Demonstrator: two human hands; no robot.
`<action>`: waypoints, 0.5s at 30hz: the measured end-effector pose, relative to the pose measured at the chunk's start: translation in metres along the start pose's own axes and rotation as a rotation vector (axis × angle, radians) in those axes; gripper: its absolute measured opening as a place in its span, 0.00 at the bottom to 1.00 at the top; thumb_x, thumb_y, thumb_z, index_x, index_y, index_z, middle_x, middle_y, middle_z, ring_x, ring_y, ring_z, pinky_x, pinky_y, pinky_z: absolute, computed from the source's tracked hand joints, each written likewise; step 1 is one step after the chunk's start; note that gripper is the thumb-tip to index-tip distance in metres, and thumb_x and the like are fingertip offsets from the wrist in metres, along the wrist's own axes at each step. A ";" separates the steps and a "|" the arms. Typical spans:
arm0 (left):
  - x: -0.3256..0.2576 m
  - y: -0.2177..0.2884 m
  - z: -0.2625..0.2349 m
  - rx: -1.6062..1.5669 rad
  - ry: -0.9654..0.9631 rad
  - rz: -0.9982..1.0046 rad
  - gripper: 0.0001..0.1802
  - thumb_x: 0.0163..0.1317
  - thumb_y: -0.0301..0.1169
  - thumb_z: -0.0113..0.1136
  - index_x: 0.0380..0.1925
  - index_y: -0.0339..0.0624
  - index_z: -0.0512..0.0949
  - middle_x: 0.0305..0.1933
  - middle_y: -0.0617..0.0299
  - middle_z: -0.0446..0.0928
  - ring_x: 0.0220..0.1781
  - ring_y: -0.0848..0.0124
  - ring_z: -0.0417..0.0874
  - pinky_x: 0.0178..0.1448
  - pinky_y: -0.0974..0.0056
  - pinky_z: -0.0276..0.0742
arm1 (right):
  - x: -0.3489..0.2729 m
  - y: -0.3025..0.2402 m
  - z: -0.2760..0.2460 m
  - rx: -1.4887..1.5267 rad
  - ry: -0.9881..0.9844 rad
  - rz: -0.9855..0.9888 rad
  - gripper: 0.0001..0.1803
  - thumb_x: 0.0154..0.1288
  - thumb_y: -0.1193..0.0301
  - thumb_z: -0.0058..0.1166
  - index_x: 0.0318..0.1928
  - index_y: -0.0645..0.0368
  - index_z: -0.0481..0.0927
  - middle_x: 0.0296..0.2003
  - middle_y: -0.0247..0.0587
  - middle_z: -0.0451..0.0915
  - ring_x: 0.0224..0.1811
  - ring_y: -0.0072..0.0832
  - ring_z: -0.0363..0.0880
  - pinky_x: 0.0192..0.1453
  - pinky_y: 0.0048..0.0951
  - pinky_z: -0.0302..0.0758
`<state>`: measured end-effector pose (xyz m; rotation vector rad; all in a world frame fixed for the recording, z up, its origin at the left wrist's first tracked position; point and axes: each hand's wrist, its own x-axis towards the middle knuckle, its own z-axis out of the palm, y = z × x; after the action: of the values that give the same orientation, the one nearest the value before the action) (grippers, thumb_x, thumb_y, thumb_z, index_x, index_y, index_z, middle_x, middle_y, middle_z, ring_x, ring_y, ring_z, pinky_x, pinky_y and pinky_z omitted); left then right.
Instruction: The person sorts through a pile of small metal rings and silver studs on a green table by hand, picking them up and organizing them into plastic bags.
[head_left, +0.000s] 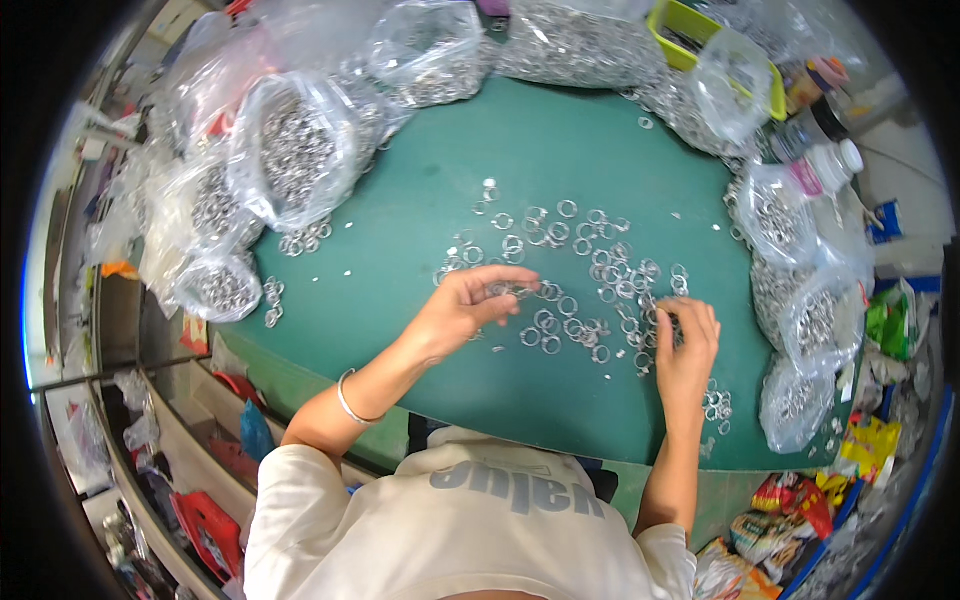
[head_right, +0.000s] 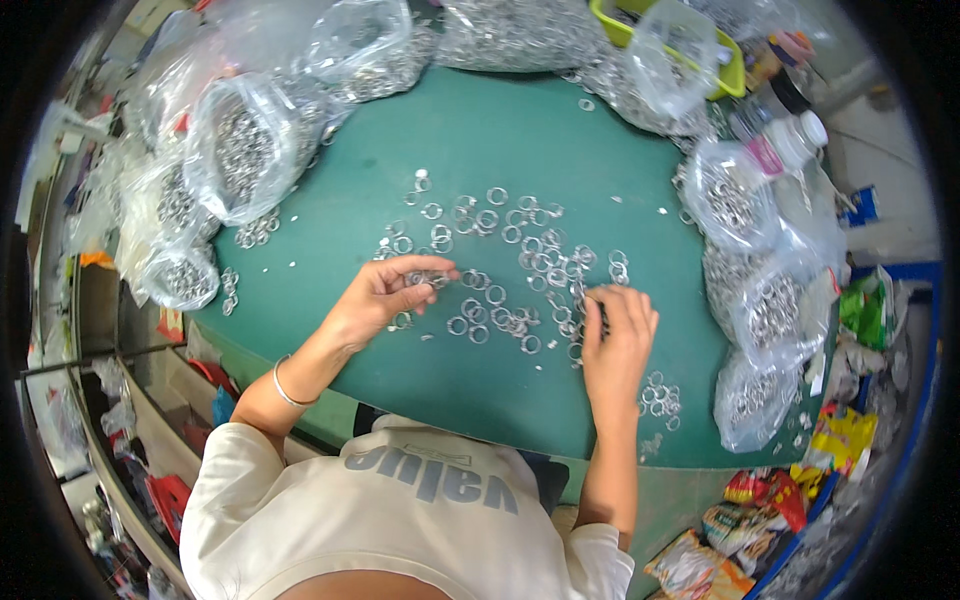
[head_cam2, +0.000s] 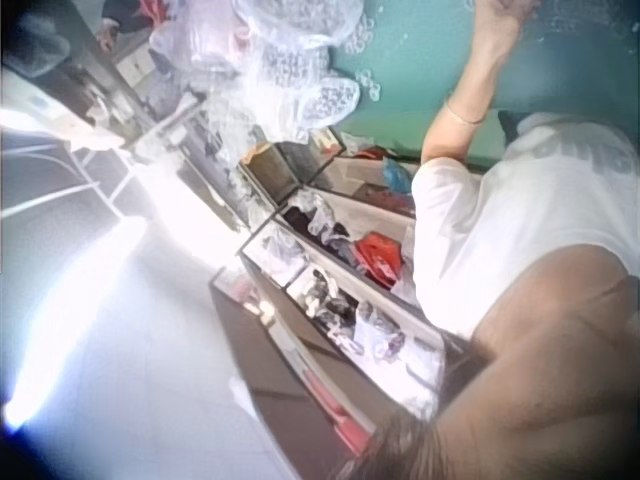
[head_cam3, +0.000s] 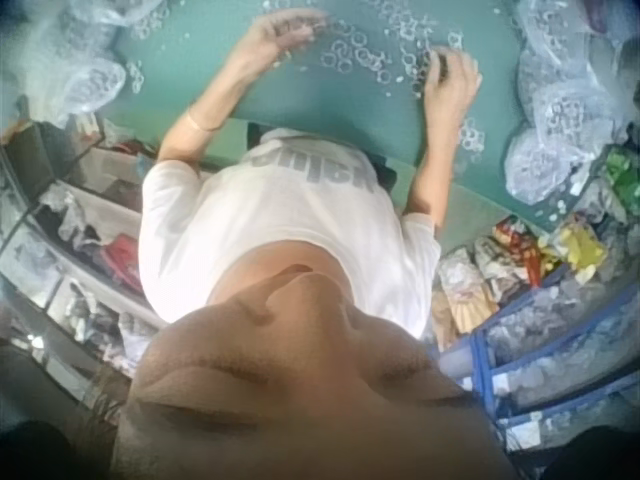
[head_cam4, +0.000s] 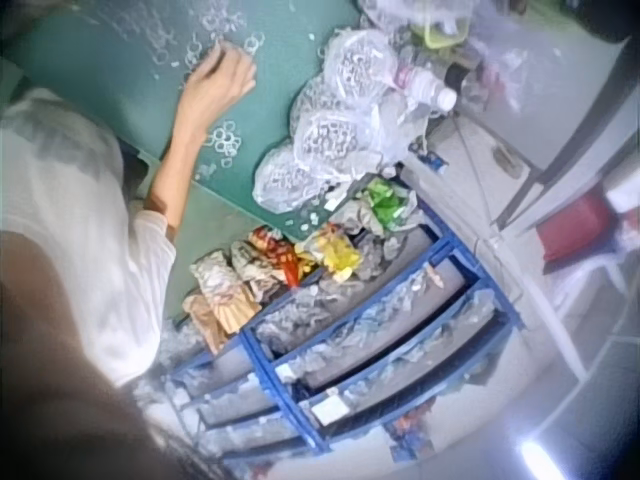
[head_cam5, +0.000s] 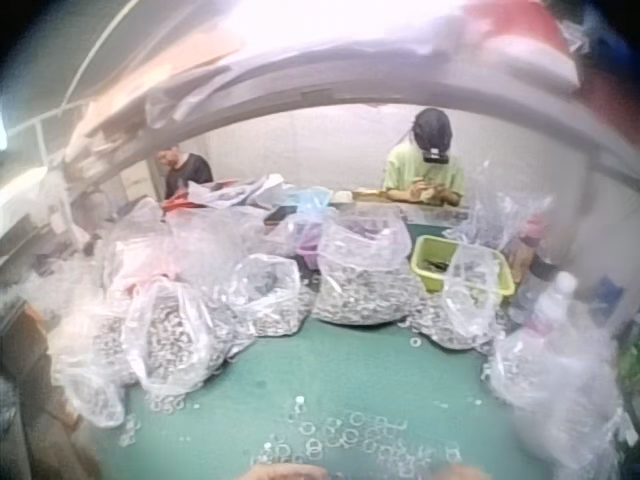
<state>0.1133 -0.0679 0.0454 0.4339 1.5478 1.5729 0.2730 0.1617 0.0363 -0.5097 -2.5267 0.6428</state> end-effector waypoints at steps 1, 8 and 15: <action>-0.004 0.000 -0.003 -0.026 0.014 0.010 0.17 0.62 0.19 0.55 0.53 0.34 0.74 0.45 0.59 0.80 0.39 0.80 0.77 0.40 0.74 0.74 | 0.000 -0.002 0.002 0.005 0.010 -0.013 0.04 0.56 0.78 0.57 0.34 0.61 0.78 0.35 0.41 0.77 0.40 0.38 0.74 0.45 0.35 0.65; -0.015 0.057 -0.106 0.402 0.663 0.506 0.19 0.61 0.19 0.55 0.53 0.32 0.74 0.48 0.53 0.79 0.36 0.74 0.80 0.42 0.69 0.77 | -0.010 0.000 0.005 0.008 -0.048 0.038 0.11 0.59 0.78 0.54 0.44 0.63 0.76 0.43 0.48 0.75 0.48 0.46 0.71 0.56 0.40 0.65; -0.014 0.060 -0.143 0.978 0.999 0.684 0.18 0.61 0.16 0.50 0.52 0.35 0.73 0.52 0.50 0.77 0.40 0.66 0.83 0.46 0.66 0.76 | -0.017 0.002 -0.011 -0.052 -0.116 0.100 0.16 0.58 0.76 0.56 0.49 0.61 0.75 0.49 0.47 0.73 0.54 0.45 0.68 0.60 0.40 0.62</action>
<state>-0.0066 -0.1604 0.0822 0.8306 3.2270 1.4505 0.2929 0.1595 0.0383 -0.6379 -2.6458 0.6621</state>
